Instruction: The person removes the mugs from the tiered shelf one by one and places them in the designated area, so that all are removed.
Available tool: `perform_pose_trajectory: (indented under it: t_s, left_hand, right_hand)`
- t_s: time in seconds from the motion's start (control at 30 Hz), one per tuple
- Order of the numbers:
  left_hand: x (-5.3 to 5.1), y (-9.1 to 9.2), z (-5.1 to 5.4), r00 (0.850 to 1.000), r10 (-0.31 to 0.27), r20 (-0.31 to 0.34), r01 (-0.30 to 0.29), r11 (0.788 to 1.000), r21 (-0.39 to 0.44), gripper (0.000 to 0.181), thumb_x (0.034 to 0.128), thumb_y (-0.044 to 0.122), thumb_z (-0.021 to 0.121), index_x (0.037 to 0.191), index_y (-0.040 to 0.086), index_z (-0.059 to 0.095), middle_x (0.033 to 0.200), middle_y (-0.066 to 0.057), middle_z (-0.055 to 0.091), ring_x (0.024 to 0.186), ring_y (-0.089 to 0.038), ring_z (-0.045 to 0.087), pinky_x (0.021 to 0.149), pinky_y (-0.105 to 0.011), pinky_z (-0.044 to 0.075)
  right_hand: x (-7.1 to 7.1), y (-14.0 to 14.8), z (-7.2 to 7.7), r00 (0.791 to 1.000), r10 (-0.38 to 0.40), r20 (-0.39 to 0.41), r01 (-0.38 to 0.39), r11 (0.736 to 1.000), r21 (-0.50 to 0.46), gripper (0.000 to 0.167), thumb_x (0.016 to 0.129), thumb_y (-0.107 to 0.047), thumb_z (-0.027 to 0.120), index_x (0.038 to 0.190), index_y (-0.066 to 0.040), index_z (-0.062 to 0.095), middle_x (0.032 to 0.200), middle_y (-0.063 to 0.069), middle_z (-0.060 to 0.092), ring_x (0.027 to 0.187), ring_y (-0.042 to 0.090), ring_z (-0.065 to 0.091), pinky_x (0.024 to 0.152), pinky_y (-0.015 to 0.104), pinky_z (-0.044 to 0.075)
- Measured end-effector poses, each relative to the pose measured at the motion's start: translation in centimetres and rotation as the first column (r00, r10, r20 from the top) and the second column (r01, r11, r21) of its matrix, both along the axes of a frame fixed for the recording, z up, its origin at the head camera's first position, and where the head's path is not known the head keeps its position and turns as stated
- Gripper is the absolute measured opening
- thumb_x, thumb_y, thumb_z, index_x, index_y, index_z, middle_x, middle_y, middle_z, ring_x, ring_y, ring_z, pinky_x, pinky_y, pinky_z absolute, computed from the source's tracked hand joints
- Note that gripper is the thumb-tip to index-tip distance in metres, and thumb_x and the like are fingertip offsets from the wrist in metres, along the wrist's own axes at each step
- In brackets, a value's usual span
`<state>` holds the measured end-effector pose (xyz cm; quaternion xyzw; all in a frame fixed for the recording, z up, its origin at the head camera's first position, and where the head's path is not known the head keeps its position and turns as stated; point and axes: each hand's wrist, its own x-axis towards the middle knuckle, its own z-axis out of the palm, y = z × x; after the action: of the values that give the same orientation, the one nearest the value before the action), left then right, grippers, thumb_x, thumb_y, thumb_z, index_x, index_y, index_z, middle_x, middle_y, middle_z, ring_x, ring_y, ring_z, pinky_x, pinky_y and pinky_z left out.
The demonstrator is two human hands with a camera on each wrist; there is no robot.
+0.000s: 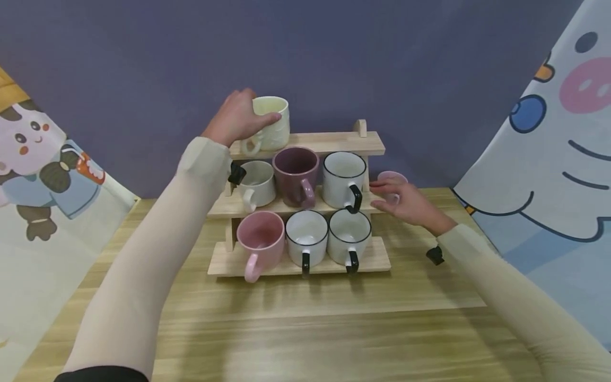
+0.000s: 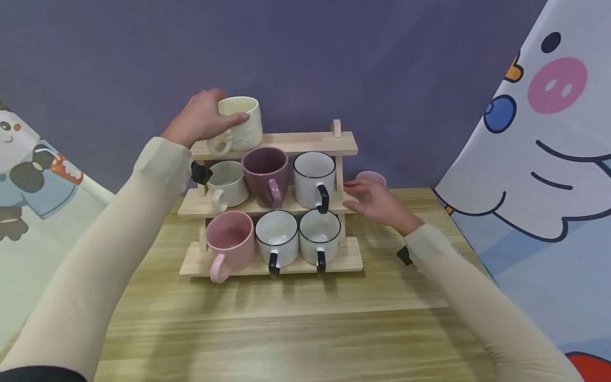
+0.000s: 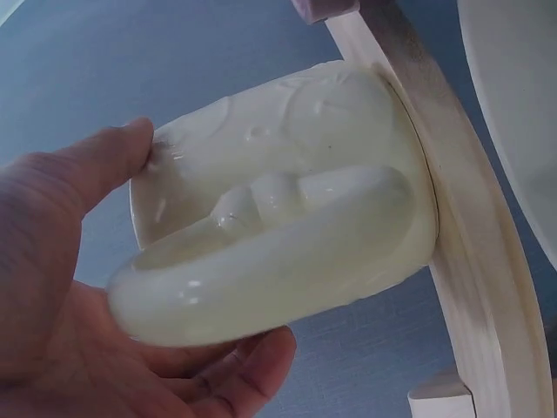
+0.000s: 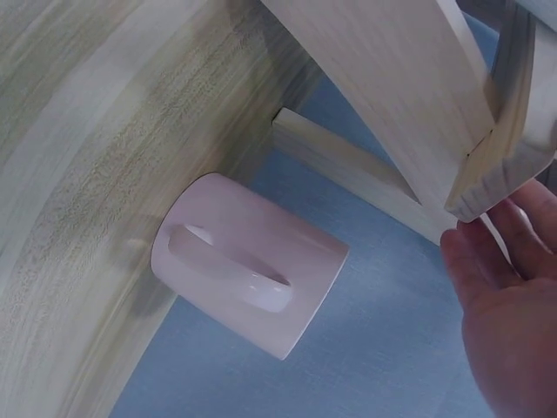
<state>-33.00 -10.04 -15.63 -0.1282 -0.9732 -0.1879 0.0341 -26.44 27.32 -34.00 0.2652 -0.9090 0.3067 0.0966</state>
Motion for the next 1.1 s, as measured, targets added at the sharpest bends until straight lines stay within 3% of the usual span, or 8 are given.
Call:
perform_pose_trajectory:
  t_s: [0.33,0.5,0.8,1.1]
  left_hand:
    - [0.0,0.4,0.3,1.000,0.014,-0.017,-0.014,1.000,-0.024,0.086,0.0847,0.063,0.051,0.141,0.000,0.034,0.131,-0.019,0.045,0.119,-0.033,0.040,0.096,-0.046,0.037]
    - [-0.1,0.2,0.3,0.998,0.008,-0.054,-0.007,1.000,0.022,0.079,0.0828,0.058,0.057,0.132,-0.002,0.044,0.121,-0.018,0.051,0.107,-0.031,0.046,0.088,-0.043,0.041]
    - [0.6,-1.9,0.4,0.983,0.040,-0.177,-0.028,0.997,0.071,0.080,0.0761,0.054,0.065,0.129,-0.004,0.048,0.117,-0.019,0.053,0.107,-0.033,0.044,0.087,-0.044,0.039]
    - [2.4,-5.2,1.7,0.972,0.092,-0.215,-0.065,0.989,0.131,0.077,0.0739,0.052,0.065,0.126,-0.003,0.055,0.117,-0.018,0.052,0.107,-0.031,0.041,0.083,-0.042,0.037]
  right_hand:
    - [0.4,-0.3,0.1,1.000,0.003,-0.009,-0.003,1.000,-0.003,0.040,0.087,-0.025,0.070,0.116,0.001,0.065,0.130,0.013,0.055,0.126,0.034,0.040,0.100,0.054,0.032]
    - [0.3,-0.6,0.0,1.000,-0.001,0.009,0.001,1.000,-0.002,0.042,0.088,-0.028,0.069,0.118,0.001,0.064,0.131,0.013,0.054,0.128,0.034,0.039,0.102,0.054,0.030]
    - [-0.1,-1.2,-0.1,1.000,0.025,0.006,-0.024,1.000,-0.004,0.042,0.089,-0.026,0.067,0.120,0.002,0.063,0.132,0.014,0.053,0.127,0.033,0.039,0.103,0.053,0.030]
    - [-0.7,-1.0,-0.3,0.999,0.035,-0.024,-0.035,0.999,-0.002,0.041,0.090,-0.024,0.066,0.120,0.003,0.062,0.131,0.015,0.054,0.124,0.034,0.043,0.101,0.052,0.033]
